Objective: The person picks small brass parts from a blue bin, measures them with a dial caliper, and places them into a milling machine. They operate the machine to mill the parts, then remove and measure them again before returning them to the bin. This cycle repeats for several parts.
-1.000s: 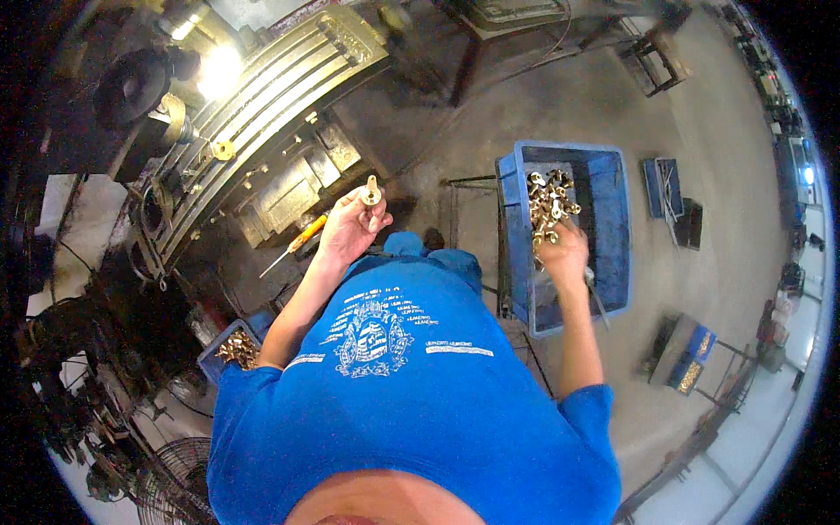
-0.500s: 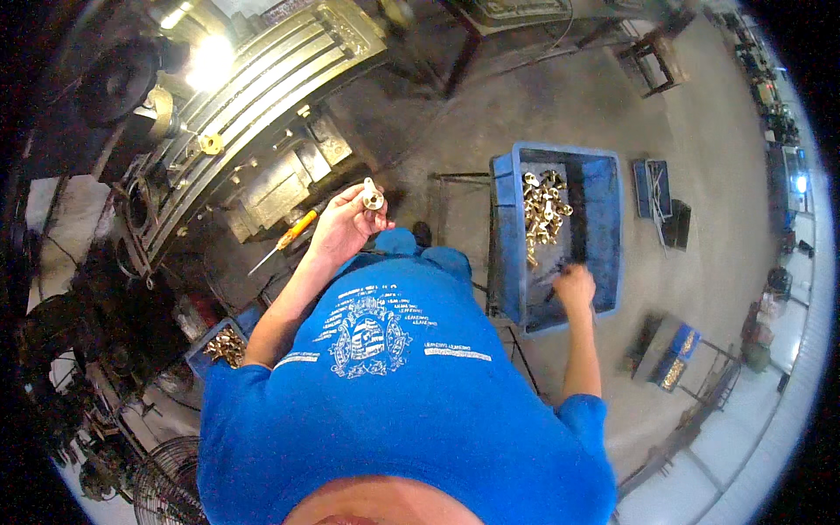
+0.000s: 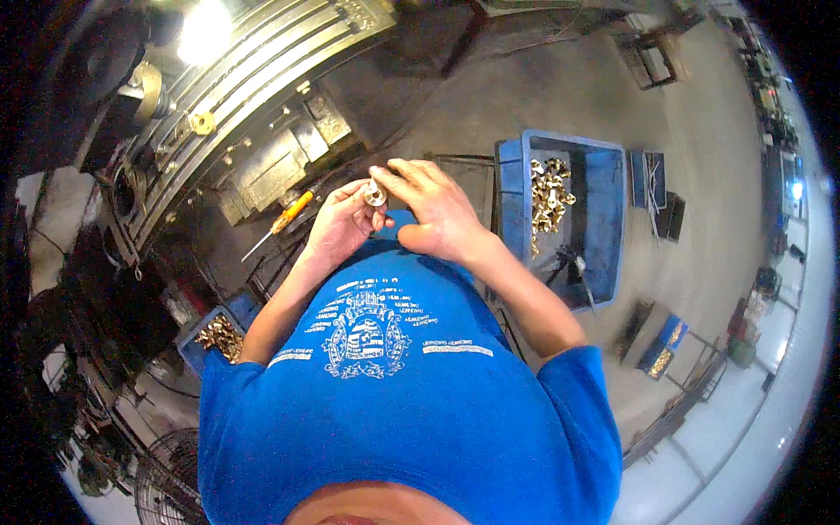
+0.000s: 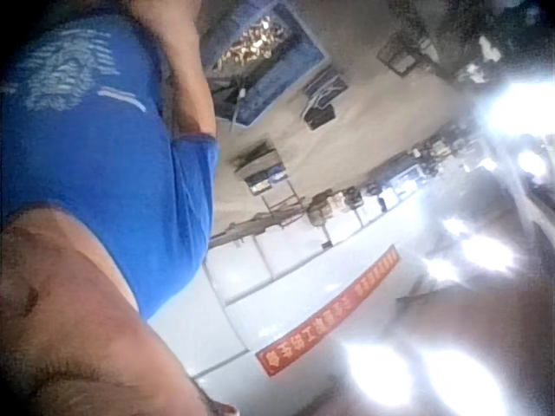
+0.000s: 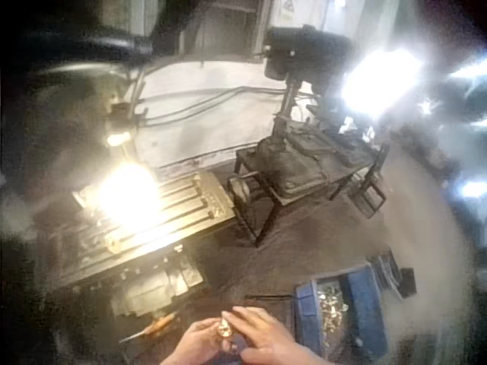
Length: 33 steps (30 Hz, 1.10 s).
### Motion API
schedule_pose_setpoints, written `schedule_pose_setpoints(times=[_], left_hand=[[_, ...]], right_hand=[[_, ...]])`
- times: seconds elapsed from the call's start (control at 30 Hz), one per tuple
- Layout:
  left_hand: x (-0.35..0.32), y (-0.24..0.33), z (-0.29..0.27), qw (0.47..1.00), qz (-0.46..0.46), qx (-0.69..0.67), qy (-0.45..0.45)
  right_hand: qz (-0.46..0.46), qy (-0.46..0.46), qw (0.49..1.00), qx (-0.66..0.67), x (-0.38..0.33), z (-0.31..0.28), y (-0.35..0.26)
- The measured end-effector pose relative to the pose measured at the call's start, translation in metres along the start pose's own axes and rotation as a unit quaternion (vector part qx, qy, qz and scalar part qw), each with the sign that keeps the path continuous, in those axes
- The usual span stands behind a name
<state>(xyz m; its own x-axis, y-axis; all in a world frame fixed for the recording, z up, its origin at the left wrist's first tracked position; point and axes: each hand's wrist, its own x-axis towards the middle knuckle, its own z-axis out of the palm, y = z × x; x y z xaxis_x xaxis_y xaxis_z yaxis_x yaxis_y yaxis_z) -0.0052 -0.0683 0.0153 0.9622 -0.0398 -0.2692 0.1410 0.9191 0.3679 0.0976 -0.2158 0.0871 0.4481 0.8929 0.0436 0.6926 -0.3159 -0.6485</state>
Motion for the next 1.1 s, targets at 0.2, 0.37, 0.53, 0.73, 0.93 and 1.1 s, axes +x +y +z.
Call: schedule_pose_setpoints(times=[0.2, 0.37, 0.53, 0.73, 0.93, 1.1], left_hand=[[0.0, 0.006, -0.014, 0.999, 0.037, -0.015, -0.021], [0.001, 0.006, -0.01, 1.0, 0.028, -0.009, -0.008], [0.004, 0.003, -0.012, 1.0, 0.025, 0.003, -0.002], [0.003, 0.004, -0.006, 1.0, 0.003, 0.025, 0.008], [0.003, -0.001, -0.012, 1.0, -0.001, -0.002, 0.021], [-0.002, 0.002, -0.013, 1.0, 0.016, 0.016, 0.008]], right_hand=[[0.016, 0.021, 0.999, 0.044, 0.007, 0.0, -0.004], [-0.001, 0.028, 0.998, 0.055, 0.017, 0.009, -0.012], [0.016, 0.04, 0.995, 0.088, 0.013, 0.01, -0.009], [0.076, 0.027, 0.97, 0.23, 0.015, 0.002, -0.006], [0.132, 0.069, 0.956, 0.253, -0.001, 0.001, 0.012], [0.258, 0.12, 0.952, 0.116, -0.086, -0.023, 0.071]])
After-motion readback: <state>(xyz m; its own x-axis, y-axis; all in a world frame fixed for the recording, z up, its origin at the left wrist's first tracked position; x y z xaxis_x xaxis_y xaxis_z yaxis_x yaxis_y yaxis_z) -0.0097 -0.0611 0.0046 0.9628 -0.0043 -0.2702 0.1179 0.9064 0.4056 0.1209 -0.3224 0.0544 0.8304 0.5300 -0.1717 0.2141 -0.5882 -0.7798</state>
